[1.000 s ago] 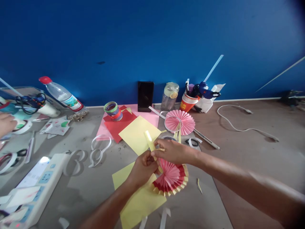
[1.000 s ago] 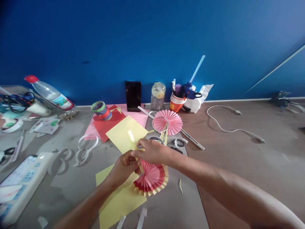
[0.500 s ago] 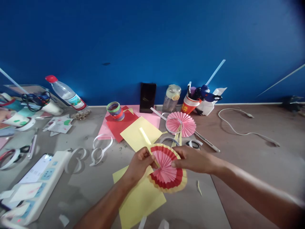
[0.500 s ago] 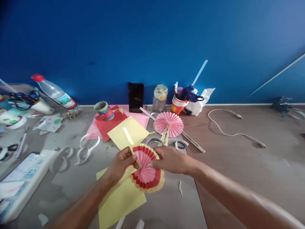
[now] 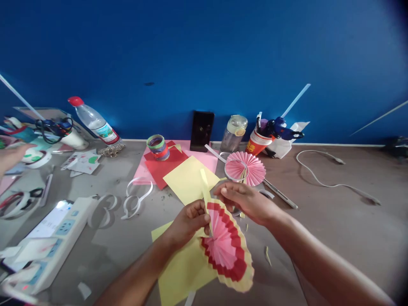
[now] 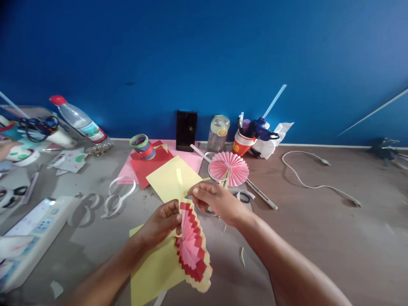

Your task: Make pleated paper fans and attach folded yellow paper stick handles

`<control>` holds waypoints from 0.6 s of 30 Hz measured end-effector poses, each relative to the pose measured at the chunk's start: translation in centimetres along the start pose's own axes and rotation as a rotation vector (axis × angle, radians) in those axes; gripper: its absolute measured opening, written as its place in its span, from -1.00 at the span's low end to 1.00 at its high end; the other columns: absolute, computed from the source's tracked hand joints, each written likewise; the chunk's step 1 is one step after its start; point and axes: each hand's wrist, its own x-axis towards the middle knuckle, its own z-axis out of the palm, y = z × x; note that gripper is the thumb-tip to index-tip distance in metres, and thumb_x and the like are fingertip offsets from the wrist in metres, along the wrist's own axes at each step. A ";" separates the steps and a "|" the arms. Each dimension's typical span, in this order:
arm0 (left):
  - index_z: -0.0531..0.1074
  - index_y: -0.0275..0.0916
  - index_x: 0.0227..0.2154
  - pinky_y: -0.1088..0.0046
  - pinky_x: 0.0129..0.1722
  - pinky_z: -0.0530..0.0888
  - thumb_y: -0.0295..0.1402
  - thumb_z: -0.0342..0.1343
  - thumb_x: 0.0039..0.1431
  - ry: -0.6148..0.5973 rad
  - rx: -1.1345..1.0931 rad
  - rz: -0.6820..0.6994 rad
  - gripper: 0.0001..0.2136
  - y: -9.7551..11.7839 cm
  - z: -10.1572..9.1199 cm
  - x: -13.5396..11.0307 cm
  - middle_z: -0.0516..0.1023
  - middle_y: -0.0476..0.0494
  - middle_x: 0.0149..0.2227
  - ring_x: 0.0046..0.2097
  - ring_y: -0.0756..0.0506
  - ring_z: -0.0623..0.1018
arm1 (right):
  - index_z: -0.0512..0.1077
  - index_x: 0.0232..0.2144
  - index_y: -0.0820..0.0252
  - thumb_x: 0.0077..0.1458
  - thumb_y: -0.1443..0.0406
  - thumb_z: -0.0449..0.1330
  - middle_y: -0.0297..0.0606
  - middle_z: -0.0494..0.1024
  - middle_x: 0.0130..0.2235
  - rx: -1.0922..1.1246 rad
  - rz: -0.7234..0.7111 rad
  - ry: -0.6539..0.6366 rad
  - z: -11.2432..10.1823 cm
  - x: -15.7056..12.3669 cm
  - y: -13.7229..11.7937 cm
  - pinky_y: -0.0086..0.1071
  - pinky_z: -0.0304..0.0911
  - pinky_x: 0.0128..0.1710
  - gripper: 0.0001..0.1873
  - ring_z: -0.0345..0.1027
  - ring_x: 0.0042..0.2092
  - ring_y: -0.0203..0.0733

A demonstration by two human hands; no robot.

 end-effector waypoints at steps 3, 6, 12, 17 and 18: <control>0.36 -0.28 -0.48 0.55 -0.51 0.31 -0.17 0.31 -0.05 0.027 0.003 -0.034 -0.69 -0.1 -0.1 0.0 0.40 0.03 -0.57 -0.57 0.09 0.37 | 0.42 -0.45 0.24 -0.03 0.09 0.29 -0.39 0.34 -0.52 0.371 0.064 -0.079 0.9 1.7 2.3 -0.46 0.11 -0.49 -0.69 0.16 -0.51 -0.38; 0.38 -0.27 -0.42 0.55 -0.57 0.27 -0.12 0.32 -0.09 0.022 -0.010 -0.087 -0.66 -0.2 -0.2 0.1 0.39 0.04 -0.58 -0.61 0.10 0.33 | 0.44 -0.41 0.24 -0.10 0.17 0.36 -0.40 0.35 -0.52 0.578 0.078 -0.157 1.5 2.3 3.3 -0.45 0.16 -0.44 -0.72 0.19 -0.51 -0.38; 0.41 -0.26 -0.36 0.58 -0.62 0.23 -0.15 0.31 -0.07 -0.014 -0.053 -0.107 -0.67 -0.7 -0.5 0.3 0.34 0.08 -0.62 -0.64 0.11 0.28 | 0.46 -0.24 0.26 -0.13 0.24 0.39 -0.34 0.45 -0.44 0.720 0.071 -0.251 1.2 2.4 4.6 -0.45 0.20 -0.40 -0.63 0.32 -0.43 -0.34; 0.38 -0.26 -0.40 0.58 -0.60 0.27 -0.18 0.31 -0.06 -0.059 -0.061 -0.127 -0.70 -0.9 -0.8 0.4 0.40 0.05 -0.58 -0.63 0.11 0.32 | 0.49 -0.25 0.27 -0.07 0.13 0.34 -0.27 0.51 -0.40 0.726 0.101 -0.219 1.2 2.6 5.4 -0.34 0.26 -0.28 -0.62 0.38 -0.36 -0.25; 0.38 -0.26 -0.40 0.57 -0.60 0.27 -0.17 0.31 -0.06 -0.065 -0.059 -0.135 -0.70 -0.9 -0.8 0.3 0.40 0.04 -0.57 -0.63 0.11 0.32 | 0.49 -0.25 0.27 -0.07 0.13 0.34 -0.27 0.51 -0.40 0.718 0.111 -0.213 1.1 2.6 5.5 -0.34 0.26 -0.28 -0.62 0.38 -0.35 -0.24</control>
